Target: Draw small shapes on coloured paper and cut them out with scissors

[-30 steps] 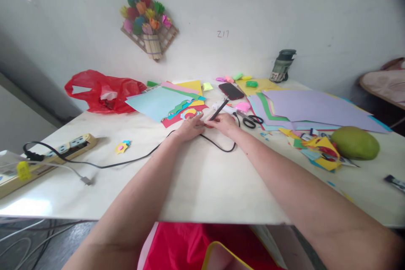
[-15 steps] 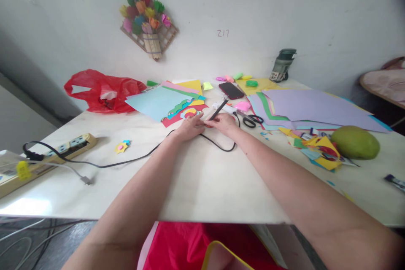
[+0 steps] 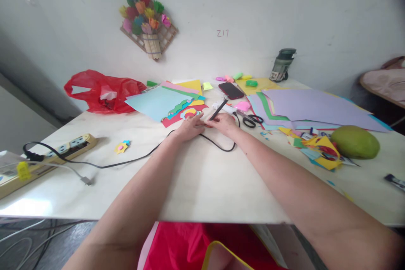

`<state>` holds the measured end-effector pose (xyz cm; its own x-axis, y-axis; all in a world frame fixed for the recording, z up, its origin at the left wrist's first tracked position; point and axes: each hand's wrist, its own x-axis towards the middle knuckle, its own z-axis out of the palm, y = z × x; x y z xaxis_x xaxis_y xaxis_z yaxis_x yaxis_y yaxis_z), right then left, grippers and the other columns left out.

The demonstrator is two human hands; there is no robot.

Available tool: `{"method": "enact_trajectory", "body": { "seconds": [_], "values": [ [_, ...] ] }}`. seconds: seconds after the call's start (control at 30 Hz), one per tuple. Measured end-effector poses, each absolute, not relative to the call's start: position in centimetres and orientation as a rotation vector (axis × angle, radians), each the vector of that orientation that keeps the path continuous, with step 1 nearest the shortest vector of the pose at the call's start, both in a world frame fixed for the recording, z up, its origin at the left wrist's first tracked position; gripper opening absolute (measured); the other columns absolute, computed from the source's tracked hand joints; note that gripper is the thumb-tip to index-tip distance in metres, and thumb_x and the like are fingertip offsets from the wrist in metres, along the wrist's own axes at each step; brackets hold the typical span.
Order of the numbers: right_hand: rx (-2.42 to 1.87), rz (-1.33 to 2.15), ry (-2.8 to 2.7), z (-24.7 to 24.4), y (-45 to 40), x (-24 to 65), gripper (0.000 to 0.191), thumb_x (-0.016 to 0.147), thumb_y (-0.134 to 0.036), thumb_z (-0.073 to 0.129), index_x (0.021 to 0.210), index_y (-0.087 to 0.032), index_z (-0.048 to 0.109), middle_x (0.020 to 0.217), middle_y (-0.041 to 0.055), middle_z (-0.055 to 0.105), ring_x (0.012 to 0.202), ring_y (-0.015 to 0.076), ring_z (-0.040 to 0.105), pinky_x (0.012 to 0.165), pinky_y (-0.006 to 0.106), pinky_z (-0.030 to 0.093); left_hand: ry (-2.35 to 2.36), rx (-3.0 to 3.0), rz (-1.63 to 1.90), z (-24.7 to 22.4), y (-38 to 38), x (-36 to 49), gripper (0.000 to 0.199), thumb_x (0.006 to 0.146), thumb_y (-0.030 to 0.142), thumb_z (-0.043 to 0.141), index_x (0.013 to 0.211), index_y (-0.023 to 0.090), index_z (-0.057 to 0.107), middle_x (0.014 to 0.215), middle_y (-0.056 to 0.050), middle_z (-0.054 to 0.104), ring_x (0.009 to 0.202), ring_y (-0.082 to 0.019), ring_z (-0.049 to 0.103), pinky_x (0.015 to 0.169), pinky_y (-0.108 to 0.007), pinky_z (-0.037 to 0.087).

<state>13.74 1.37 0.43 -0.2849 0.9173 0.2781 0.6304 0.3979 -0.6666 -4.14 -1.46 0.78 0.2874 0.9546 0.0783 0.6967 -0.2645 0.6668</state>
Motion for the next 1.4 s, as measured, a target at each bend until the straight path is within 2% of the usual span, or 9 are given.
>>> {"method": "enact_trajectory", "body": {
  "seconds": [0.13,0.47,0.63,0.83,1.07,1.27,1.4],
  "values": [
    [-1.33,0.567,-2.023,0.54,1.27,13.72,0.019,0.078,-0.04,0.071,0.087,-0.024,0.079,0.08,0.0017,0.076,0.078,0.0185,0.069,0.063,0.024,0.046,1.491,2.05,0.646,0.82,-1.45,-4.16,0.079,0.076,0.019,0.058,0.15,0.015,0.031,0.129,-0.008,0.064,0.129,-0.027,0.051,0.112,-0.04,0.035],
    [-1.334,0.558,-2.029,0.68,1.07,13.75,0.02,0.079,-0.037,0.07,0.089,-0.022,0.079,0.081,0.0023,0.076,0.077,0.0178,0.069,0.063,0.023,0.046,1.521,2.09,0.615,0.78,-1.35,-4.21,0.078,0.076,0.019,0.056,0.15,0.014,0.032,0.129,-0.008,0.064,0.132,-0.027,0.048,0.114,-0.041,0.033],
    [-1.309,0.538,-2.033,0.65,1.14,13.76,0.016,0.079,-0.035,0.07,0.086,-0.023,0.079,0.079,0.0014,0.076,0.076,0.017,0.069,0.062,0.022,0.046,1.508,2.076,0.609,0.87,-1.38,-4.19,0.079,0.076,0.02,0.056,0.151,0.014,0.03,0.13,-0.007,0.063,0.129,-0.027,0.051,0.113,-0.041,0.034],
    [-1.301,0.553,-2.022,0.57,1.17,13.79,0.017,0.079,-0.035,0.07,0.085,-0.022,0.078,0.078,0.0018,0.076,0.075,0.0169,0.069,0.061,0.022,0.045,1.553,2.096,0.572,1.06,-1.51,-4.08,0.079,0.077,0.021,0.055,0.151,0.013,0.03,0.13,-0.006,0.063,0.136,-0.026,0.042,0.115,-0.038,0.031],
    [-1.303,0.563,-2.028,0.64,1.1,13.82,0.016,0.079,-0.034,0.069,0.085,-0.022,0.078,0.081,0.0022,0.076,0.078,0.0178,0.069,0.063,0.023,0.047,1.51,2.073,0.615,0.9,-1.41,-4.17,0.08,0.075,0.02,0.056,0.15,0.016,0.032,0.13,-0.007,0.063,0.131,-0.027,0.049,0.114,-0.042,0.032],
    [-1.314,0.575,-2.024,0.92,0.85,13.87,0.016,0.08,-0.033,0.068,0.085,-0.021,0.078,0.083,0.0032,0.077,0.08,0.0179,0.07,0.066,0.023,0.047,1.517,2.083,0.619,0.79,-1.33,-4.19,0.079,0.075,0.02,0.056,0.149,0.014,0.033,0.13,-0.007,0.063,0.134,-0.027,0.045,0.115,-0.041,0.031],
    [-1.315,0.558,-2.033,0.93,0.88,13.89,0.017,0.08,-0.034,0.068,0.085,-0.021,0.078,0.082,0.0032,0.076,0.078,0.0174,0.069,0.066,0.023,0.047,1.502,2.066,0.638,0.84,-1.43,-4.11,0.079,0.074,0.02,0.055,0.149,0.012,0.033,0.129,-0.007,0.063,0.131,-0.028,0.05,0.113,-0.042,0.034]
  ]
}}
